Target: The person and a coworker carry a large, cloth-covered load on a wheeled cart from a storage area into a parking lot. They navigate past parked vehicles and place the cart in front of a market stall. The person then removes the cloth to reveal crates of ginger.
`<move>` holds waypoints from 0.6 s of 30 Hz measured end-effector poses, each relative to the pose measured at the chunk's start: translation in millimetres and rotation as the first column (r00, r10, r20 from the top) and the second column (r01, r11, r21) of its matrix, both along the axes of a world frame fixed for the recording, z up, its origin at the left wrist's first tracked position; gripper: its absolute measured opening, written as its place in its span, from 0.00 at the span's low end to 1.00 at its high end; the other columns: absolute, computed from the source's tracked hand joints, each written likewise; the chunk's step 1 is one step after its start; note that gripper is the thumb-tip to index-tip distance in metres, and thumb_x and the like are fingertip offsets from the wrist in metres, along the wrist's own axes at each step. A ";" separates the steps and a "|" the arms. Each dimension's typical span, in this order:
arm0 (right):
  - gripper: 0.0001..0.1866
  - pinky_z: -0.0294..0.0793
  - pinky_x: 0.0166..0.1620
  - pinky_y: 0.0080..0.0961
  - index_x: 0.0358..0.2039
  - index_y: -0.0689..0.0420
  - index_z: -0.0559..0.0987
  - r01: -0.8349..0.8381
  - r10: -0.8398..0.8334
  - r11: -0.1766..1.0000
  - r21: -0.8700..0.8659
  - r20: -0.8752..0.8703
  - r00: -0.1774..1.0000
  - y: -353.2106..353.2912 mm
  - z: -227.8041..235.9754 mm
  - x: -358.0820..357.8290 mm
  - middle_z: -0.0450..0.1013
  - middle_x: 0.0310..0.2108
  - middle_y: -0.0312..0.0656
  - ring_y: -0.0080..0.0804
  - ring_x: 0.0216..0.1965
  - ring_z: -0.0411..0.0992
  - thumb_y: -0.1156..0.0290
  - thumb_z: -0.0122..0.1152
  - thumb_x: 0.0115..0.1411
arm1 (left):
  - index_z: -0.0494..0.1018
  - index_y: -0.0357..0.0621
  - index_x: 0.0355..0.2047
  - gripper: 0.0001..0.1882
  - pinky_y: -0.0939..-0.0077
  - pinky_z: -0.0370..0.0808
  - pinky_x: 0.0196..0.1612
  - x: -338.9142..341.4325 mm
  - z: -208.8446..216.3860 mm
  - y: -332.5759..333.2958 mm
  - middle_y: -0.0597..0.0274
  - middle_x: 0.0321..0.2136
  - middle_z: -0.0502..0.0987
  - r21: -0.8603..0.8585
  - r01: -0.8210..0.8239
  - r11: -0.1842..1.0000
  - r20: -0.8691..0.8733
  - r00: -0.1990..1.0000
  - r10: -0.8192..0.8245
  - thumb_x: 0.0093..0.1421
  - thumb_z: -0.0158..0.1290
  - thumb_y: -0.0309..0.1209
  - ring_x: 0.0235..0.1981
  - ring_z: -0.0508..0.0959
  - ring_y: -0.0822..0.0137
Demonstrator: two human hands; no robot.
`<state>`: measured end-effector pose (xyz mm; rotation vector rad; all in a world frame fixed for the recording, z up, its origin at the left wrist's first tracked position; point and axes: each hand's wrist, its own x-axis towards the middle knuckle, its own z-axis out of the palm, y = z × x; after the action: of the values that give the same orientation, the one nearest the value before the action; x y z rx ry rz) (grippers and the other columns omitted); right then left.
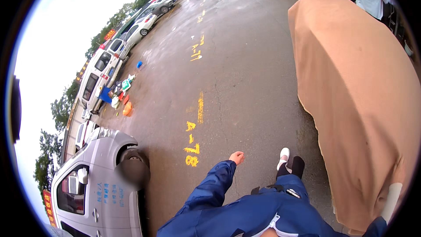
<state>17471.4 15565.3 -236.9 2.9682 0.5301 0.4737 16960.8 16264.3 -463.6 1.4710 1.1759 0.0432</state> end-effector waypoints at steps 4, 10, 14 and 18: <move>0.20 0.70 0.41 0.39 0.50 0.61 0.63 0.019 -0.016 0.999 0.045 -0.058 0.998 176.7 45.7 8.0 0.64 0.45 0.52 0.52 0.41 0.67 0.73 0.48 0.56 | 0.70 0.40 0.41 0.14 0.78 0.72 0.28 64.0 -8.1 65.9 0.61 0.30 0.77 -0.054 0.111 0.992 -0.025 0.993 -0.112 0.58 0.47 0.34 0.28 0.77 0.70; 0.18 0.71 0.33 0.39 0.46 0.59 0.65 0.035 -0.035 0.999 0.001 -0.041 0.999 317.5 60.8 71.4 0.66 0.38 0.49 0.49 0.32 0.70 0.74 0.50 0.53 | 0.69 0.45 0.43 0.15 0.78 0.71 0.25 110.0 -18.6 181.3 0.63 0.30 0.77 -0.081 0.254 0.964 -0.226 0.937 -0.266 0.59 0.46 0.38 0.26 0.77 0.70; 0.18 0.71 0.32 0.39 0.45 0.59 0.65 0.043 -0.043 0.999 -0.016 -0.046 0.998 402.6 76.9 119.4 0.66 0.37 0.48 0.49 0.30 0.70 0.73 0.51 0.53 | 0.71 0.43 0.39 0.14 0.76 0.71 0.24 133.6 -24.4 244.3 0.63 0.26 0.77 -0.160 0.103 0.982 -0.274 0.951 -0.144 0.58 0.45 0.37 0.23 0.76 0.70; 0.17 0.71 0.33 0.40 0.44 0.58 0.65 -0.008 0.007 0.996 0.084 0.018 1.000 499.7 62.4 181.2 0.66 0.38 0.49 0.50 0.31 0.70 0.71 0.52 0.53 | 0.72 0.43 0.37 0.13 0.75 0.71 0.22 128.5 -38.3 332.5 0.62 0.25 0.77 -0.214 0.080 0.973 -0.344 0.927 -0.152 0.57 0.44 0.36 0.22 0.77 0.69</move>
<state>17652.6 16065.0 -174.5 3.0398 0.5324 0.5354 17089.3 16596.9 -501.9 1.4039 1.3380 -0.4309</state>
